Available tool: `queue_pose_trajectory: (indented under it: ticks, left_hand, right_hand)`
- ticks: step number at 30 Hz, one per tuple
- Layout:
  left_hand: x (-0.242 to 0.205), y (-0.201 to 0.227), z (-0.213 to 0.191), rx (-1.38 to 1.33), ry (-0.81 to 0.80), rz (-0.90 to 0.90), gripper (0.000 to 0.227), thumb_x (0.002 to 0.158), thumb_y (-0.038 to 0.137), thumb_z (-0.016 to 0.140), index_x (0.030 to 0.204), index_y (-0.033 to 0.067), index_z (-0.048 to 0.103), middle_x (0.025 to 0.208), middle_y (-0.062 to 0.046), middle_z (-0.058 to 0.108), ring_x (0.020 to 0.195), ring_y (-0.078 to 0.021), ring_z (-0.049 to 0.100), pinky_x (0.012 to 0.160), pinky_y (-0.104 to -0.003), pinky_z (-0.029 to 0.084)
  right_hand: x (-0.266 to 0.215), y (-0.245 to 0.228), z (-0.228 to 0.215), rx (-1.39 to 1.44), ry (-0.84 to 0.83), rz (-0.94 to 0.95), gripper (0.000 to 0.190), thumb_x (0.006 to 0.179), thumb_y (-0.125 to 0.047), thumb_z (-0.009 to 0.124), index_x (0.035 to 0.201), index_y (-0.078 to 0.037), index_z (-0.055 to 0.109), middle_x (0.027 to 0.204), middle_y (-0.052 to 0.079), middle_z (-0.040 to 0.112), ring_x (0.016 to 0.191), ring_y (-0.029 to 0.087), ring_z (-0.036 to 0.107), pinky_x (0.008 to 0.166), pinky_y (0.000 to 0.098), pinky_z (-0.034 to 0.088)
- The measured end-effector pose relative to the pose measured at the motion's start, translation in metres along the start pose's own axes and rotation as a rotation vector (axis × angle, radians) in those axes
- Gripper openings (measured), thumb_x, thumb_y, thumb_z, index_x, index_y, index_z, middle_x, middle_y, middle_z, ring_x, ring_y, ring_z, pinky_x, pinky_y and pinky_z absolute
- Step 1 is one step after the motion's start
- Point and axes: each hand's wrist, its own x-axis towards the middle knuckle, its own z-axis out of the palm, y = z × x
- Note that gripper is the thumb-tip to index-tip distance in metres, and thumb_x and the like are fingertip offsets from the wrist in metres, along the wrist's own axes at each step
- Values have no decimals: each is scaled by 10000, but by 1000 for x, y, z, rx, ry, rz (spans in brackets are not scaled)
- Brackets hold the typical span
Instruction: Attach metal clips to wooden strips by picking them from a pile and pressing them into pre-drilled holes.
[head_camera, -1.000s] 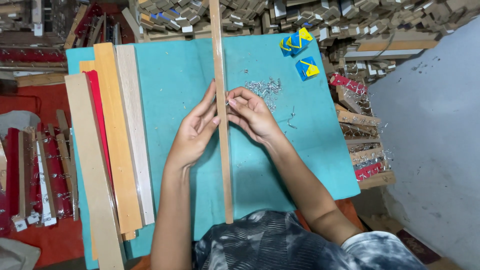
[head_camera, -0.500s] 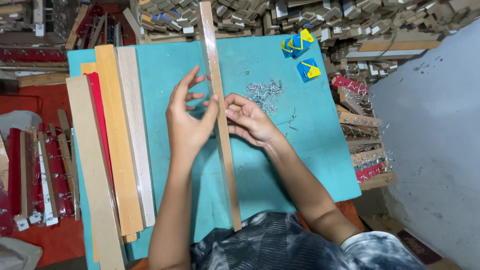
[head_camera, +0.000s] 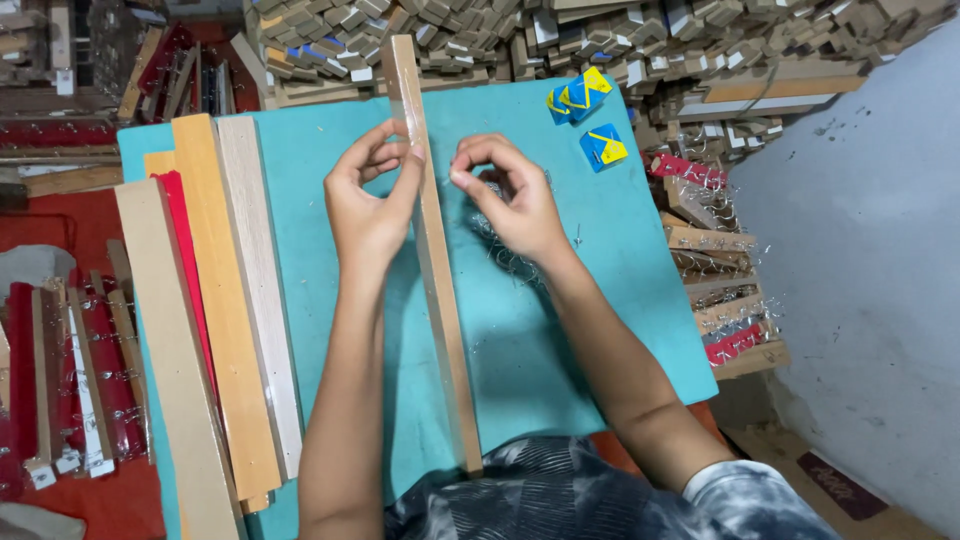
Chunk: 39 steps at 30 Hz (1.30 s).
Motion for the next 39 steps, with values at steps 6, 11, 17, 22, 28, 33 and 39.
queue_pose_trajectory:
  ticks: [6, 11, 17, 22, 28, 33, 39]
  left_hand:
    - [-2, -7, 7, 227, 0, -162, 418, 869, 364, 831, 1240, 210, 713, 1010, 53, 777, 990, -105, 728, 1009, -358, 380]
    - [-7, 2, 6, 250, 9, -176, 415, 857, 334, 835, 1234, 209, 715, 995, 59, 776, 987, -98, 721, 1007, -363, 350]
    - [-8, 20, 3, 257, 7, -185, 423, 861, 344, 824, 1244, 212, 705, 1005, 66, 774, 1004, -99, 717, 994, -367, 305]
    - [-8, 30, 1, 263, 10, -180, 428, 847, 355, 831, 1233, 218, 710, 1007, 60, 776, 1005, -102, 721, 987, -366, 314]
    - [-14, 33, 3, 296, 32, -157, 451, 814, 342, 854, 1222, 215, 710, 993, 36, 763, 997, -121, 723, 991, -378, 318]
    - [-15, 27, 5, 311, 26, -167, 475, 790, 331, 871, 1216, 191, 714, 977, 33, 750, 985, -118, 720, 981, -394, 283]
    - [-10, 24, -2, 364, -55, -146, 474, 848, 389, 826, 1241, 151, 707, 1023, -6, 751, 1022, -146, 723, 977, -409, 270]
  right_hand:
    - [39, -17, 7, -394, 70, -281, 43, 978, -124, 740, 984, -110, 700, 938, 31, 664, 880, 235, 645, 859, 360, 496]
    - [34, -10, 9, -462, 121, -254, 46, 988, -154, 730, 989, -133, 688, 939, 10, 658, 894, 227, 648, 852, 369, 486]
    - [38, -15, 11, -394, 125, -291, 53, 982, -87, 722, 962, -96, 673, 911, 62, 658, 870, 294, 650, 857, 398, 501]
    - [34, -23, 16, -492, 132, -301, 66, 980, -99, 722, 959, -106, 660, 904, 44, 646, 892, 294, 653, 854, 401, 491]
    - [27, -22, 22, -609, 152, -307, 105, 967, -62, 702, 920, -80, 609, 857, 65, 622, 829, 278, 630, 778, 377, 497]
    - [25, -17, 16, -420, 125, -170, 130, 929, -9, 725, 902, -44, 603, 836, 119, 677, 758, 270, 656, 732, 389, 530]
    - [27, 4, 6, -349, 64, -66, 95, 935, -45, 744, 930, -42, 648, 826, 103, 685, 779, 199, 651, 738, 317, 546]
